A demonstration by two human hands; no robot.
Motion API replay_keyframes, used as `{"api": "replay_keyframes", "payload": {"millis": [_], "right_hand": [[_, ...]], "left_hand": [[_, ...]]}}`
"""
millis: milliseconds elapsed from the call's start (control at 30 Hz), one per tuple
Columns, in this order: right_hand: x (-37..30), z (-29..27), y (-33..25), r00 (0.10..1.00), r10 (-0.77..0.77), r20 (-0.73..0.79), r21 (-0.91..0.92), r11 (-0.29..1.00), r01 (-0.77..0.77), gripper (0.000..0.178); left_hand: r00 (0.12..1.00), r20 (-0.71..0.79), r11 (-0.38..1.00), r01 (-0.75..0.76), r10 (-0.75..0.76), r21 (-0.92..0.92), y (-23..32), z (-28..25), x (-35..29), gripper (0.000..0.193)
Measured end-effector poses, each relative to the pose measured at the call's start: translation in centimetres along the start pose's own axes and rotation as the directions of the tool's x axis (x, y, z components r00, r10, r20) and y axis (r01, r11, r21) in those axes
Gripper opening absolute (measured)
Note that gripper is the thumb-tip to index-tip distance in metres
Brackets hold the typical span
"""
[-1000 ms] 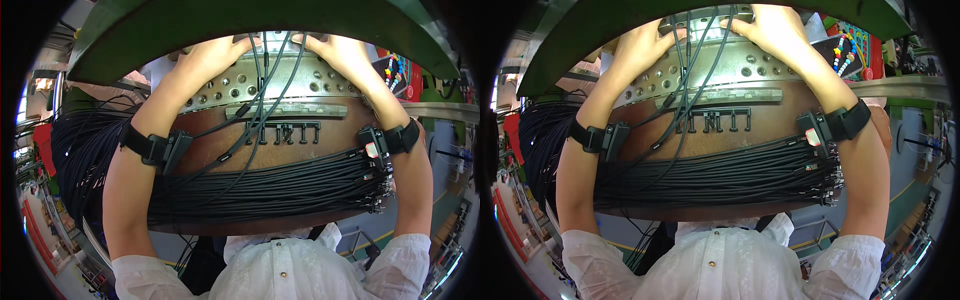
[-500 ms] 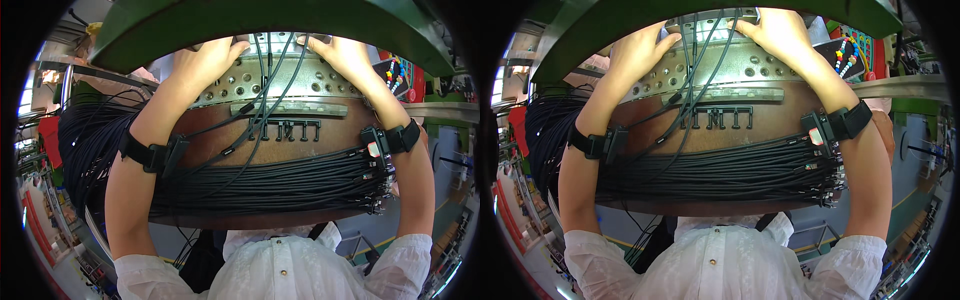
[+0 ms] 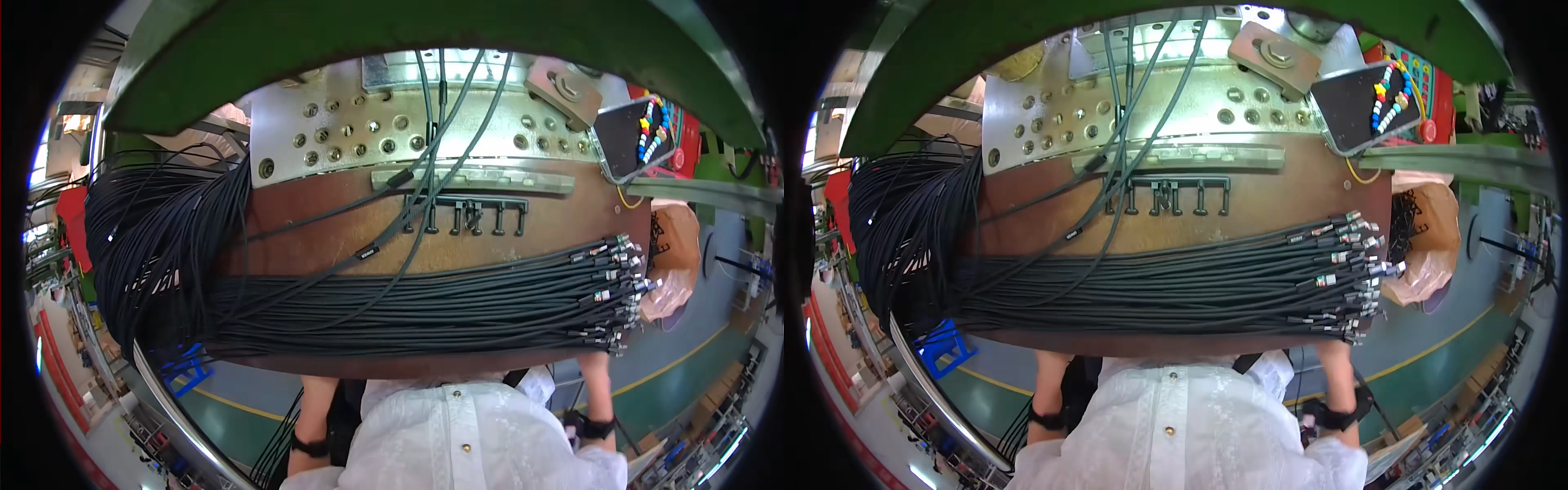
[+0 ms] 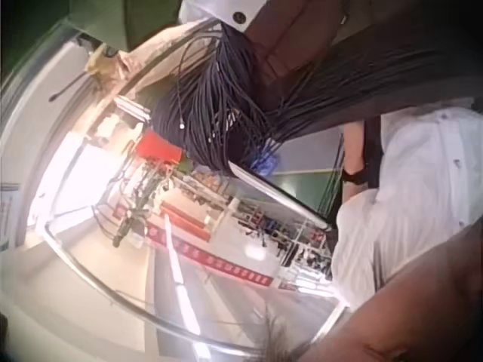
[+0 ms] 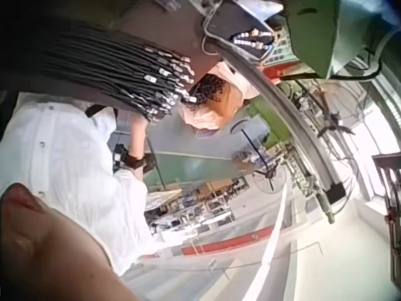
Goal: Testing or assembling bundles of black wires by plugging and unplugging connectors into a specialized fixture at a factory workstation.
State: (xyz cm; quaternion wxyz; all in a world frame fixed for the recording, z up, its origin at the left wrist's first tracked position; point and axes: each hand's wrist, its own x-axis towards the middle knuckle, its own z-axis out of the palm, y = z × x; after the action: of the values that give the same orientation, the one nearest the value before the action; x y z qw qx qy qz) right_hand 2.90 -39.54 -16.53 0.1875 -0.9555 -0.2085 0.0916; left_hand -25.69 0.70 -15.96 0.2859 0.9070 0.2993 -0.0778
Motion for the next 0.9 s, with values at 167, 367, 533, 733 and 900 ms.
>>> {"api": "replay_keyframes", "payload": {"millis": [167, 367, 533, 733, 900], "right_hand": [[-1.0, 3.3, 3.1, 0.997, -0.049, 0.066, 0.157, 0.987, 0.039, 0.052], [-0.4, 3.7, 3.8, 0.979, -0.193, -0.067, -0.076, 0.979, 0.187, 0.046], [0.4, 3.5, 2.7, 0.993, -0.116, -0.014, -0.166, 0.980, 0.112, 0.042], [1.5, -0.6, -1.2, 0.966, -0.183, 0.185, -0.568, 0.782, 0.257, 0.041], [6.5, -13.0, -13.9, 0.322, -0.442, 0.837, 0.402, 0.896, 0.186, 0.030]], "left_hand": [[0.987, -0.145, 0.949, 0.017, -0.066, -0.315, -1.6, 0.2, 1.3, 0.036], [0.978, -0.192, 0.972, -0.124, 0.085, -0.200, -0.8, 0.0, 2.4, 0.032], [0.986, -0.149, 0.992, -0.083, 0.069, -0.092, -0.3, -0.5, 2.8, 0.030], [0.998, 0.055, 0.977, 0.040, -0.029, -0.209, 3.4, -3.7, 2.7, 0.032], [0.593, 0.575, 0.816, -0.289, 0.563, -0.500, 12.4, -10.7, 4.1, 0.055]]}}
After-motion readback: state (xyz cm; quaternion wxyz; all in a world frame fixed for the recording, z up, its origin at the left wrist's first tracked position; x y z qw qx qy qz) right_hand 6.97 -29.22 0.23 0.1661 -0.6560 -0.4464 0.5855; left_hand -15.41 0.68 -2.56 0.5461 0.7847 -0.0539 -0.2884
